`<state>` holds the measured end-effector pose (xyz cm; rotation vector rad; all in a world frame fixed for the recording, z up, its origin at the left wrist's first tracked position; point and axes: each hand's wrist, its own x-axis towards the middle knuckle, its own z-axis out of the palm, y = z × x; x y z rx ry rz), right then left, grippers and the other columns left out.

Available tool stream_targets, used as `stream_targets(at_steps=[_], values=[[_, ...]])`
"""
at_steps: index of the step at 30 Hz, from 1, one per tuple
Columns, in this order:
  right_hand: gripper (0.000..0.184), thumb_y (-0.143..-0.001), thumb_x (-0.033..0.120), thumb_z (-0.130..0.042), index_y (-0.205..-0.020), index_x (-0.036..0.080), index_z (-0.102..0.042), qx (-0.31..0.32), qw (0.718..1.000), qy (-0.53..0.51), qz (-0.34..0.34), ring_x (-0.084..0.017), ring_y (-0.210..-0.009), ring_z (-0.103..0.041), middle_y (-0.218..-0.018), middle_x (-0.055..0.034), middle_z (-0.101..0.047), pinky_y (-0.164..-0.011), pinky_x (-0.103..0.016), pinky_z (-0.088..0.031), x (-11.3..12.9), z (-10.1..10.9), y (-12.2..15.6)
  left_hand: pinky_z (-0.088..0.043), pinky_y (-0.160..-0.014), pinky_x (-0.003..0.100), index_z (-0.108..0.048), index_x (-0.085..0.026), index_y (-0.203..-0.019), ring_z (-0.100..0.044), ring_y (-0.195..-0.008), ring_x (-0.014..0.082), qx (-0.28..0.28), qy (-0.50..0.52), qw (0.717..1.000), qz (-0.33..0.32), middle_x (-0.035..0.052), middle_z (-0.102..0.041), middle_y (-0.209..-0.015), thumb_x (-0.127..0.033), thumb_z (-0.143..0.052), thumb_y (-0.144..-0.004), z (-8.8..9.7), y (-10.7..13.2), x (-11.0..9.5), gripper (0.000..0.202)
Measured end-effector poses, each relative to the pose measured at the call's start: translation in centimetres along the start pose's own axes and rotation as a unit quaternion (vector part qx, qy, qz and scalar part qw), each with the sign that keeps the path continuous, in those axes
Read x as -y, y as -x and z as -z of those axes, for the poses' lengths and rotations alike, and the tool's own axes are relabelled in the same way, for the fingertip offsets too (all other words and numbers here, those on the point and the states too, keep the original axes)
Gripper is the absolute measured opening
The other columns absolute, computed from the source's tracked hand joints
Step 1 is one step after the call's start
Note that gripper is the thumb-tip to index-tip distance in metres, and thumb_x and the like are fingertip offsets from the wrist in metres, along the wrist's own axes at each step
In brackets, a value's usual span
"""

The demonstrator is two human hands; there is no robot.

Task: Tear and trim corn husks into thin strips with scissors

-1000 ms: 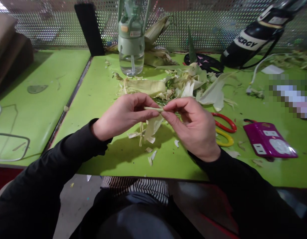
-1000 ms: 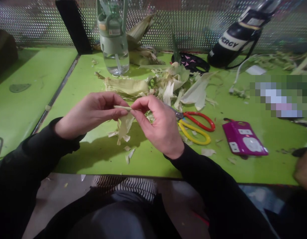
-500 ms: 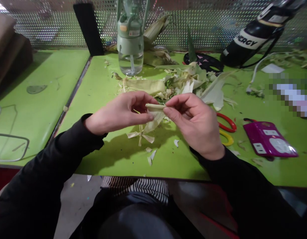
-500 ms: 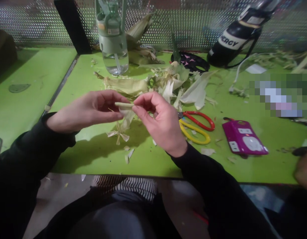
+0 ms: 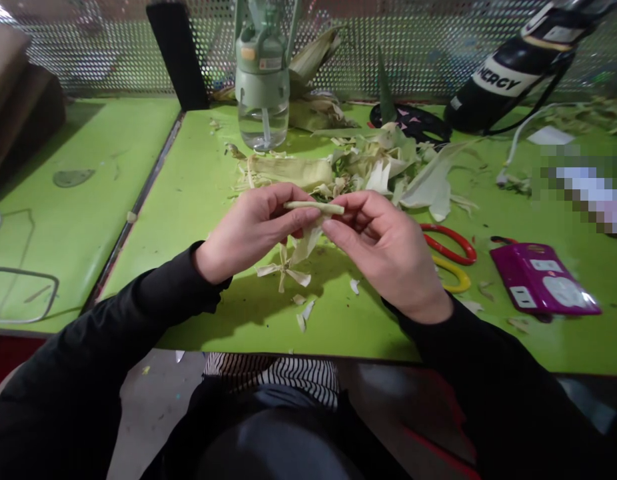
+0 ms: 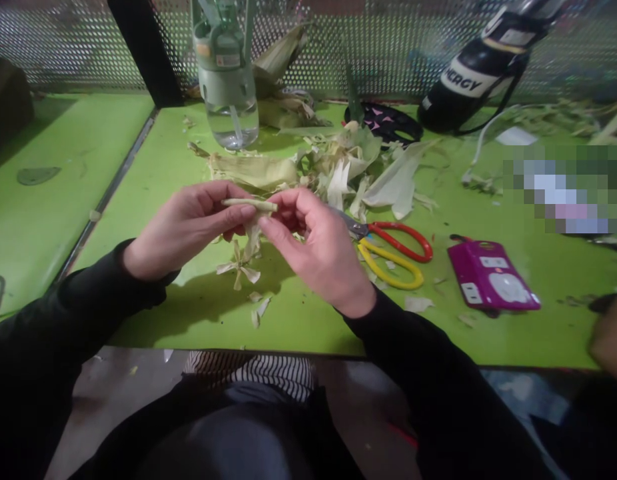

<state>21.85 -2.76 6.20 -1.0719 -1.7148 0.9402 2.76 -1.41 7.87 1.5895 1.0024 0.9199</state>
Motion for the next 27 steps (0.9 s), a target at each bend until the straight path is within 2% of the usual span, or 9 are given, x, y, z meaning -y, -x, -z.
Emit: stream_targets(at_steps=[5, 9, 11, 14, 17, 20, 22, 24, 27], values=[[0.023, -0.091, 0.042, -0.067, -0.082, 0.022, -0.063, 0.027, 0.999, 0.039, 0.000, -0.013, -0.068, -0.059, -0.076, 0.0009, -0.065, -0.062, -0.028, -0.049, 0.1, 0.2, 0.1, -0.044, -0.053, 0.020, -0.062, -0.017, -0.081, -0.053, -0.056, 0.0078, -0.019, 0.014, 1.000, 0.007, -0.0009, -0.059, -0.063, -0.038, -0.071, -0.088, -0.2, 0.0, 0.0, 0.024], [0.025, -0.090, 0.047, -0.068, -0.087, 0.022, -0.065, 0.048, 0.998, 0.033, 0.000, -0.013, -0.068, -0.059, -0.079, 0.0007, -0.068, -0.059, -0.027, -0.045, 0.1, 0.0, 0.1, -0.045, -0.054, 0.022, -0.062, -0.017, -0.081, -0.056, -0.058, 0.0082, -0.025, 0.027, 0.999, 0.002, 0.0001, -0.061, -0.068, -0.041, -0.074, -0.085, -0.7, 0.1, 0.1, 0.028], [0.027, -0.090, 0.047, -0.068, -0.083, 0.021, -0.065, 0.058, 0.997, 0.056, 0.014, -0.013, -0.066, -0.058, -0.076, 0.0008, -0.067, -0.059, -0.027, -0.043, 0.1, -0.2, 0.2, -0.046, -0.054, 0.022, -0.062, -0.017, -0.082, -0.056, -0.058, 0.0080, -0.029, 0.033, 0.999, 0.001, 0.0000, -0.062, -0.070, -0.039, -0.074, -0.086, -0.7, 0.1, 0.1, 0.026], [0.036, -0.095, 0.046, -0.061, -0.070, 0.020, -0.063, 0.092, 0.990, 0.105, 0.031, -0.012, -0.060, -0.053, -0.066, 0.0012, -0.063, -0.058, -0.028, -0.040, 0.2, -0.3, 0.3, -0.044, -0.051, 0.022, -0.061, -0.018, -0.087, -0.054, -0.053, 0.0075, -0.068, 0.040, 0.997, -0.004, -0.0024, -0.059, -0.065, -0.036, -0.068, -0.091, -0.1, -0.1, 0.1, 0.020], [0.036, -0.096, 0.049, -0.059, -0.074, 0.020, -0.063, 0.093, 0.992, 0.081, 0.022, -0.012, -0.062, -0.054, -0.069, 0.0006, -0.064, -0.060, -0.027, -0.041, 0.2, -0.3, 0.4, -0.040, -0.046, 0.021, -0.058, -0.020, -0.089, -0.051, -0.048, 0.0075, -0.107, 0.052, 0.993, -0.009, -0.0051, -0.054, -0.057, -0.034, -0.063, -0.094, 0.6, -0.4, -0.1, 0.016], [0.045, -0.095, 0.060, -0.052, -0.075, 0.021, -0.062, 0.061, 0.998, 0.035, 0.000, -0.012, -0.061, -0.052, -0.069, 0.0003, -0.061, -0.057, -0.027, -0.039, -0.1, -0.2, 0.4, -0.039, -0.045, 0.022, -0.057, -0.020, -0.088, -0.052, -0.047, 0.0081, -0.079, 0.058, 0.995, -0.004, -0.0048, -0.055, -0.058, -0.037, -0.065, -0.093, 0.3, -0.2, 0.0, 0.019], [0.049, -0.092, 0.064, -0.055, -0.069, 0.021, -0.059, 0.066, 0.997, 0.048, -0.005, -0.011, -0.057, -0.047, -0.063, 0.0017, -0.055, -0.053, -0.028, -0.035, -0.2, -0.3, 0.3, -0.039, -0.046, 0.023, -0.058, -0.021, -0.088, -0.053, -0.051, 0.0093, -0.049, 0.049, 0.998, -0.001, -0.0036, -0.057, -0.061, -0.038, -0.067, -0.091, -0.4, 0.1, 0.3, 0.020], [0.047, -0.090, 0.060, -0.062, -0.065, 0.020, -0.058, 0.077, 0.994, 0.073, -0.001, -0.010, -0.053, -0.041, -0.057, 0.0037, -0.049, -0.050, -0.028, -0.031, -0.2, -0.5, 0.4, -0.042, -0.052, 0.024, -0.061, -0.021, -0.090, -0.057, -0.060, 0.0114, -0.046, 0.028, 0.998, -0.015, -0.0022, -0.060, -0.068, -0.038, -0.068, -0.090, -1.1, 0.3, 0.7, 0.018], [0.046, -0.094, 0.052, -0.060, -0.062, 0.019, -0.059, 0.097, 0.993, 0.062, 0.020, -0.010, -0.052, -0.045, -0.056, 0.0036, -0.053, -0.052, -0.028, -0.033, 0.0, -0.9, 0.5, -0.044, -0.060, 0.025, -0.063, -0.022, -0.094, -0.058, -0.069, 0.0130, -0.073, -0.015, 0.995, -0.061, -0.0008, -0.063, -0.077, -0.036, -0.065, -0.092, -1.6, 0.5, 1.2, 0.015]])
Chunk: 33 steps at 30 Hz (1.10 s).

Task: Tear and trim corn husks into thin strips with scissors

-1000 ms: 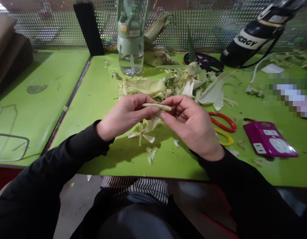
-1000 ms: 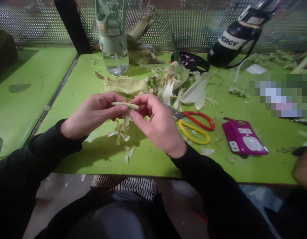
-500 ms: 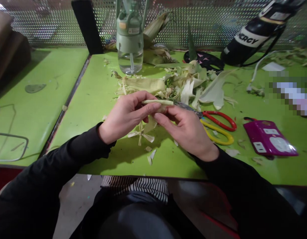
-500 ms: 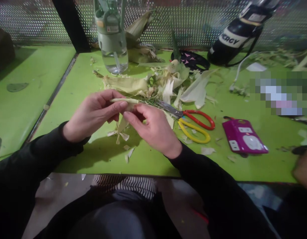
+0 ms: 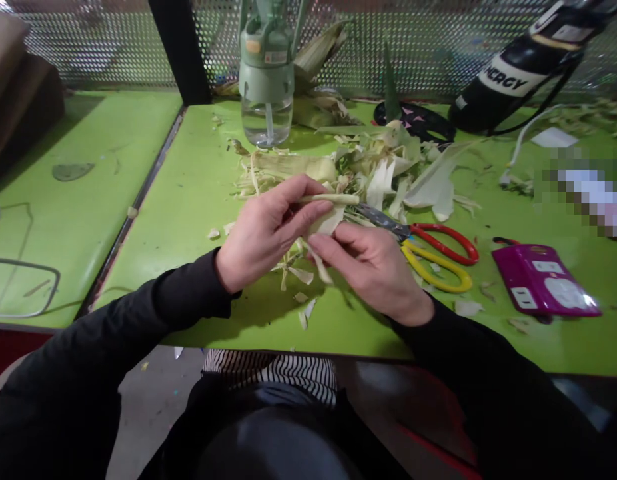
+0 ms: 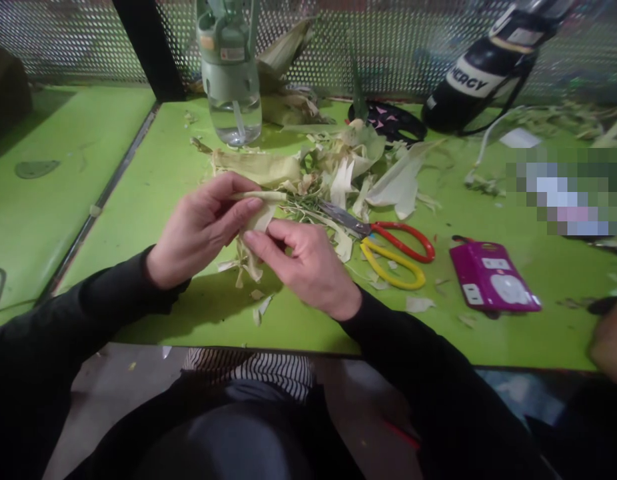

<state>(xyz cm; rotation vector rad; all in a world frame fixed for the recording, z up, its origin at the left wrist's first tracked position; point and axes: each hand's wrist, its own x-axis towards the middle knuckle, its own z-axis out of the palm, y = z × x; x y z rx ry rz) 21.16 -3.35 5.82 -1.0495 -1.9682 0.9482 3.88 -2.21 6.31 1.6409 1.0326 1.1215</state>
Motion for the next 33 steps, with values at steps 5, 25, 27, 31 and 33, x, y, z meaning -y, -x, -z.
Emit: stream_targets(at_steps=[5, 25, 27, 31, 33], values=[[0.051, -0.096, 0.050, -0.057, -0.056, 0.020, -0.051, -0.008, 0.999, 0.023, 0.035, -0.009, -0.051, -0.039, -0.053, 0.0049, -0.044, -0.053, -0.027, -0.032, -0.2, -0.5, 0.0, -0.046, -0.062, 0.024, -0.060, -0.021, -0.095, -0.056, -0.071, 0.0124, 0.009, -0.007, 1.000, -0.021, -0.0002, -0.062, -0.080, -0.034, -0.058, -0.096, -0.1, 0.0, 0.3, 0.014], [0.042, -0.097, 0.057, -0.050, -0.078, 0.021, -0.056, -0.051, 0.998, 0.034, 0.022, -0.010, -0.053, -0.046, -0.060, 0.0045, -0.052, -0.052, -0.026, -0.035, -1.1, -0.1, -0.7, -0.043, -0.059, 0.023, -0.052, -0.019, -0.087, -0.051, -0.066, 0.0095, -0.008, 0.003, 0.997, -0.083, -0.0015, -0.056, -0.076, -0.025, -0.055, -0.098, -1.0, -0.3, 2.7, 0.013], [0.042, -0.098, 0.057, -0.050, -0.076, 0.021, -0.054, -0.048, 0.998, 0.035, 0.038, -0.011, -0.056, -0.049, -0.063, 0.0036, -0.054, -0.055, -0.026, -0.037, -1.3, -0.1, -0.8, -0.040, -0.059, 0.022, -0.050, -0.019, -0.086, -0.049, -0.064, 0.0091, -0.016, 0.001, 0.998, -0.062, -0.0024, -0.053, -0.073, -0.025, -0.055, -0.098, -0.9, -0.4, 2.7, 0.015], [0.038, -0.099, 0.049, -0.051, -0.072, 0.022, -0.050, -0.060, 0.998, -0.003, 0.018, -0.010, -0.056, -0.047, -0.063, 0.0039, -0.053, -0.057, -0.026, -0.038, -1.5, 0.1, -0.6, -0.039, -0.061, 0.023, -0.050, -0.018, -0.086, -0.044, -0.065, 0.0096, -0.067, -0.006, 0.997, -0.032, -0.0035, -0.048, -0.071, -0.027, -0.054, -0.099, 0.2, -1.3, 2.4, 0.016], [0.038, -0.100, 0.050, -0.046, -0.073, 0.022, -0.048, -0.091, 0.996, -0.018, 0.004, -0.010, -0.054, -0.044, -0.063, 0.0039, -0.052, -0.054, -0.027, -0.036, -1.6, 0.2, -0.7, -0.040, -0.063, 0.024, -0.049, -0.018, -0.085, -0.045, -0.067, 0.0101, -0.077, -0.015, 0.996, -0.032, -0.0031, -0.048, -0.073, -0.027, -0.053, -0.099, 0.5, -1.6, 2.2, 0.017]])
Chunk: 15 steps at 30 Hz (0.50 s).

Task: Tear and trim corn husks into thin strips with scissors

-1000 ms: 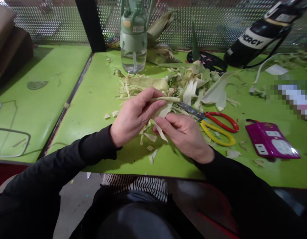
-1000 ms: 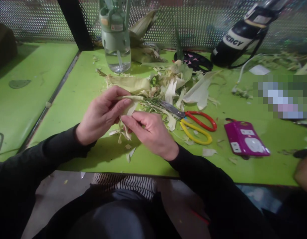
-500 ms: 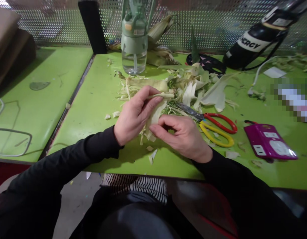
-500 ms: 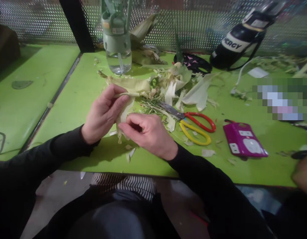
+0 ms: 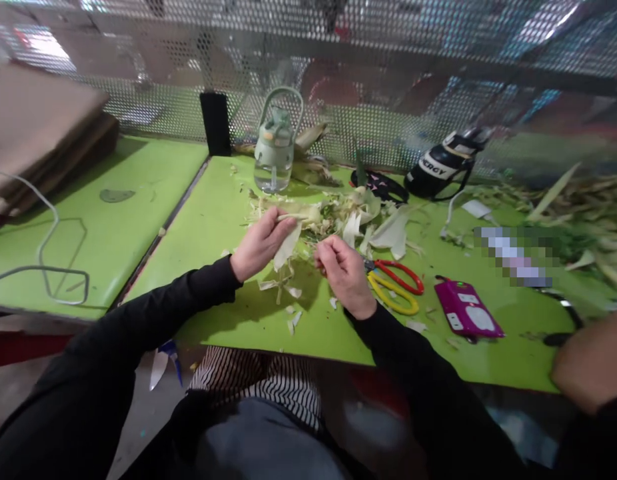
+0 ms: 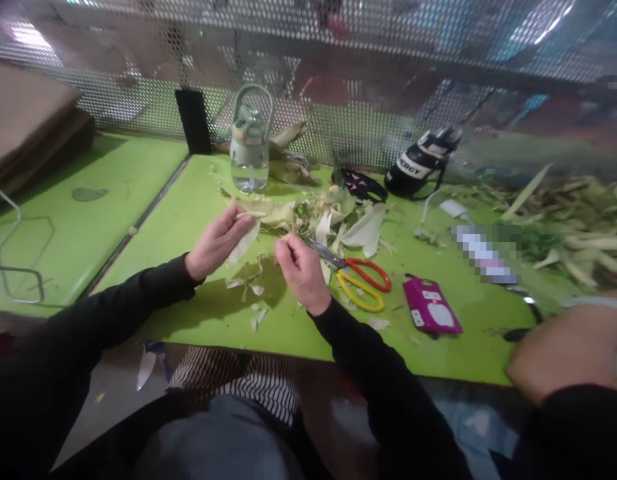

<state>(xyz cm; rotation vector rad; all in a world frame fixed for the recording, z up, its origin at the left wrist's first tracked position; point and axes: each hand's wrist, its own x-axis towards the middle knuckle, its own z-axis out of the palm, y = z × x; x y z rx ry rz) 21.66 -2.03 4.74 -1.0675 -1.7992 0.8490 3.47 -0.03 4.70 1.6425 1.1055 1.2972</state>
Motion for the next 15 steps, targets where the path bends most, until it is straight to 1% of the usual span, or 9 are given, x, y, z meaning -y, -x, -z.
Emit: stream_targets(at_steps=[1, 2, 3, 5, 8, 15], values=[[0.038, -0.101, 0.050, -0.042, -0.077, 0.022, -0.050, 0.002, 1.000, 0.002, -0.002, -0.011, -0.055, -0.045, -0.066, 0.0030, -0.054, -0.054, -0.027, -0.036, 0.0, 0.0, 0.0, -0.041, -0.064, 0.024, -0.049, -0.018, -0.086, -0.046, -0.067, 0.0104, 0.011, -0.003, 1.000, -0.004, -0.0028, -0.049, -0.074, -0.028, -0.053, -0.099, 0.0, 0.0, -0.1, 0.017], [0.037, -0.101, 0.050, -0.042, -0.079, 0.022, -0.052, 0.008, 1.000, 0.006, -0.002, -0.011, -0.055, -0.046, -0.067, 0.0024, -0.055, -0.054, -0.027, -0.036, 0.0, 0.0, -0.1, -0.041, -0.065, 0.024, -0.049, -0.018, -0.086, -0.047, -0.068, 0.0106, 0.029, -0.002, 1.000, -0.009, -0.0024, -0.050, -0.074, -0.028, -0.052, -0.099, -0.1, 0.2, -0.2, 0.017], [0.036, -0.100, 0.051, -0.044, -0.079, 0.022, -0.053, 0.019, 1.000, 0.013, -0.001, -0.011, -0.056, -0.047, -0.068, 0.0020, -0.056, -0.054, -0.027, -0.036, -0.1, -0.1, -0.1, -0.041, -0.064, 0.024, -0.049, -0.018, -0.086, -0.047, -0.067, 0.0105, 0.052, 0.000, 0.999, -0.012, -0.0024, -0.051, -0.074, -0.028, -0.052, -0.099, -0.3, 0.4, -0.3, 0.016], [0.036, -0.098, 0.050, -0.050, -0.076, 0.022, -0.053, 0.034, 0.999, 0.024, 0.003, -0.011, -0.056, -0.046, -0.065, 0.0024, -0.054, -0.054, -0.027, -0.035, -0.1, -0.3, 0.0, -0.038, -0.062, 0.024, -0.047, -0.019, -0.086, -0.045, -0.064, 0.0103, 0.069, 0.003, 0.998, -0.005, -0.0029, -0.050, -0.072, -0.029, -0.051, -0.098, -0.8, 0.8, -0.4, 0.017], [0.035, -0.096, 0.047, -0.053, -0.071, 0.022, -0.050, 0.035, 0.999, 0.034, 0.009, -0.011, -0.055, -0.042, -0.061, 0.0037, -0.048, -0.054, -0.027, -0.034, -0.2, -0.6, 0.1, -0.037, -0.062, 0.025, -0.044, -0.019, -0.084, -0.044, -0.064, 0.0105, 0.074, -0.002, 0.997, -0.001, -0.0033, -0.049, -0.071, -0.030, -0.050, -0.098, -1.2, 1.1, -0.3, 0.018], [0.033, -0.095, 0.043, -0.053, -0.069, 0.023, -0.048, 0.025, 0.999, 0.030, 0.009, -0.010, -0.054, -0.041, -0.060, 0.0044, -0.046, -0.052, -0.026, -0.034, -0.5, -0.7, 0.3, -0.037, -0.062, 0.025, -0.044, -0.020, -0.083, -0.047, -0.064, 0.0111, 0.078, -0.025, 0.997, -0.004, -0.0033, -0.050, -0.070, -0.030, -0.052, -0.097, -1.1, 0.9, -0.1, 0.019]])
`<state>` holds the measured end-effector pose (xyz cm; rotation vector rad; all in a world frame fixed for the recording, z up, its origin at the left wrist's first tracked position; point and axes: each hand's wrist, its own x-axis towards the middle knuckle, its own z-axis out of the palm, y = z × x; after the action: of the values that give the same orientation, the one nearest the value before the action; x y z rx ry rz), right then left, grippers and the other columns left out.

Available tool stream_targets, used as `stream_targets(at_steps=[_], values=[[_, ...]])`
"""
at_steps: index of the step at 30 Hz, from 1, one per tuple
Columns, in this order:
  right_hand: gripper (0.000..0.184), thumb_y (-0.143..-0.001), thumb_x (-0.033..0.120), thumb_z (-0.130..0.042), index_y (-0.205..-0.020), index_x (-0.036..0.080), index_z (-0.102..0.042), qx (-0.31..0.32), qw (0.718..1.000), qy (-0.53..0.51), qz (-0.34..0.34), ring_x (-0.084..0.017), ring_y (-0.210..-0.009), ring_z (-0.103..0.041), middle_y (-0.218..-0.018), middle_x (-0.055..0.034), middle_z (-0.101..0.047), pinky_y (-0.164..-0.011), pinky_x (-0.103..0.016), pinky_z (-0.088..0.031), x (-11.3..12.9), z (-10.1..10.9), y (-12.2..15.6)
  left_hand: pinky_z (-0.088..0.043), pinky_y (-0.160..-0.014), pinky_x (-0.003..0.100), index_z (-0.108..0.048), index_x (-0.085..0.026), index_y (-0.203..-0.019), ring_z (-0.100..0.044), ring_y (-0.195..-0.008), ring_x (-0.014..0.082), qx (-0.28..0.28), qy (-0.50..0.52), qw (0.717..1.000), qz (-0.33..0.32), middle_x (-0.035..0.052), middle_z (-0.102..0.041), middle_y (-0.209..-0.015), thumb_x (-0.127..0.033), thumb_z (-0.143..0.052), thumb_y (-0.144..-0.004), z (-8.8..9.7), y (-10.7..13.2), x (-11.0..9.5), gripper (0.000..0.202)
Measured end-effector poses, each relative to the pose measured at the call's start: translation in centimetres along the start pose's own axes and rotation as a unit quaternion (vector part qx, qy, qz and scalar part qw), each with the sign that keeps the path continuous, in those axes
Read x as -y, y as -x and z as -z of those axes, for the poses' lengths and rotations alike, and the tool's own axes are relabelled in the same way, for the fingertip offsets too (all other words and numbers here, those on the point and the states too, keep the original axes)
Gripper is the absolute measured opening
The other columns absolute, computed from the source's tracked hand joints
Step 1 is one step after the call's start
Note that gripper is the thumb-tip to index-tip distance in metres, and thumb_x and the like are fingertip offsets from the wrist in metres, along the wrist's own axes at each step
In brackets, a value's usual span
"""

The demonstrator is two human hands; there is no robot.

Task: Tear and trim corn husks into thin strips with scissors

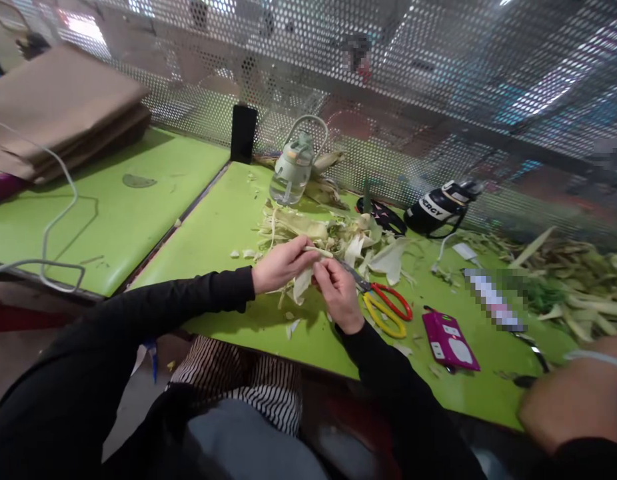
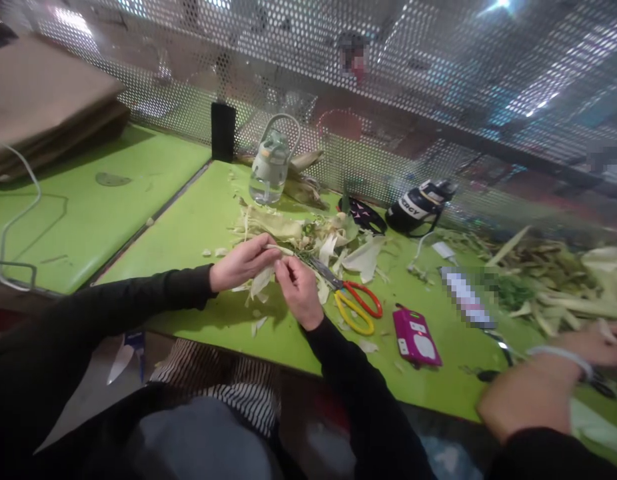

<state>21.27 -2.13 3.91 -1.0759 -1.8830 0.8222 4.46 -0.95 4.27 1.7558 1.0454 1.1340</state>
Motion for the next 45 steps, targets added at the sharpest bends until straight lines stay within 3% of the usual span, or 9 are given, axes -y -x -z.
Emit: stream_targets(at_steps=[12, 16, 19, 25, 32, 35, 40, 42, 45], values=[[0.035, -0.090, 0.044, -0.059, -0.064, 0.021, -0.052, -0.021, 0.998, -0.055, 0.002, -0.009, -0.048, -0.039, -0.055, 0.0047, -0.047, -0.047, -0.026, -0.033, 0.7, 0.4, 0.5, -0.038, -0.059, 0.024, -0.047, -0.019, -0.085, -0.043, -0.062, 0.0101, 0.017, 0.046, 0.998, -0.027, -0.0040, -0.048, -0.069, -0.034, -0.051, -0.097, 0.3, 0.8, -1.8, 0.020], [0.027, -0.087, 0.047, -0.067, -0.085, 0.022, -0.057, -0.049, 0.996, -0.072, 0.000, -0.009, -0.051, -0.046, -0.068, 0.0043, -0.056, -0.048, -0.024, -0.039, 1.2, 0.7, 0.4, -0.037, -0.059, 0.024, -0.047, -0.019, -0.084, -0.043, -0.061, 0.0101, 0.014, 0.025, 0.999, -0.024, -0.0044, -0.048, -0.068, -0.035, -0.052, -0.097, 0.6, 0.6, -1.7, 0.021], [0.033, -0.085, 0.046, -0.071, -0.104, 0.022, -0.060, -0.080, 0.995, -0.057, 0.005, -0.010, -0.058, -0.055, -0.080, 0.0019, -0.063, -0.053, -0.025, -0.045, 1.5, 1.1, 0.3, -0.038, -0.059, 0.023, -0.049, -0.018, -0.083, -0.046, -0.063, 0.0099, 0.037, 0.015, 0.999, -0.014, -0.0033, -0.052, -0.069, -0.033, -0.055, -0.095, 0.9, 0.3, -1.6, 0.020], [0.022, -0.093, 0.042, -0.065, -0.093, 0.020, -0.066, -0.097, 0.995, -0.012, 0.029, -0.010, -0.054, -0.055, -0.066, 0.0040, -0.061, -0.055, -0.025, -0.047, 1.5, 1.4, 0.4, -0.035, -0.041, 0.019, -0.051, -0.017, -0.093, -0.042, -0.043, 0.0059, 0.148, 0.129, 0.980, 0.040, -0.0077, -0.047, -0.060, -0.044, -0.054, -0.097, 1.4, 0.4, -2.0, 0.027], [0.012, -0.092, 0.025, -0.068, -0.103, 0.024, -0.072, -0.140, 0.973, 0.088, 0.159, -0.014, -0.075, -0.069, -0.093, -0.0022, -0.075, -0.067, -0.029, -0.056, 1.4, 1.5, 0.5, -0.038, -0.038, 0.017, -0.051, -0.018, -0.087, -0.046, -0.041, 0.0053, 0.159, 0.122, 0.979, 0.043, -0.0080, -0.045, -0.054, -0.051, -0.057, -0.095, 1.5, 0.7, -2.7, 0.034], [0.010, -0.092, 0.022, -0.067, -0.101, 0.025, -0.073, -0.166, 0.964, 0.111, 0.177, -0.016, -0.081, -0.072, -0.092, -0.0025, -0.076, -0.072, -0.032, -0.059, 1.7, 1.5, 0.7, -0.035, -0.034, 0.017, -0.050, -0.019, -0.084, -0.045, -0.037, 0.0055, 0.180, 0.184, 0.962, 0.091, -0.0081, -0.045, -0.053, -0.060, -0.060, -0.090, 1.3, 0.8, -2.8, 0.042], [0.010, -0.092, 0.021, -0.068, -0.100, 0.025, -0.072, -0.194, 0.949, 0.138, 0.207, -0.018, -0.082, -0.073, -0.092, -0.0022, -0.077, -0.075, -0.033, -0.060, 2.0, 1.3, 1.1, -0.033, -0.034, 0.018, -0.054, -0.018, -0.083, -0.040, -0.033, 0.0056, 0.233, 0.275, 0.926, 0.112, -0.0070, -0.046, -0.047, -0.056, -0.051, -0.097, 1.0, 1.3, -3.2, 0.040], [0.012, -0.091, 0.019, -0.068, -0.101, 0.026, -0.072, -0.197, 0.947, 0.141, 0.211, -0.017, -0.082, -0.073, -0.092, -0.0017, -0.077, -0.074, -0.033, -0.060, 2.0, 1.3, 1.1, -0.036, -0.037, 0.018, -0.059, -0.017, -0.084, -0.042, -0.036, 0.0057, 0.213, 0.240, 0.942, 0.098, -0.0058, -0.049, -0.049, -0.050, -0.050, -0.099, 1.1, 1.3, -3.2, 0.037], [0.016, -0.090, 0.015, -0.068, -0.103, 0.025, -0.071, -0.188, 0.947, 0.158, 0.206, -0.017, -0.081, -0.074, -0.094, -0.0018, -0.077, -0.071, -0.032, -0.061, 2.0, 1.3, 1.0, -0.045, -0.051, 0.018, -0.069, -0.015, -0.089, -0.058, -0.059, 0.0078, 0.087, 0.115, 0.990, 0.008, 0.0010, -0.066, -0.072, -0.034, -0.066, -0.092, 1.6, 1.0, -2.9, 0.019]])
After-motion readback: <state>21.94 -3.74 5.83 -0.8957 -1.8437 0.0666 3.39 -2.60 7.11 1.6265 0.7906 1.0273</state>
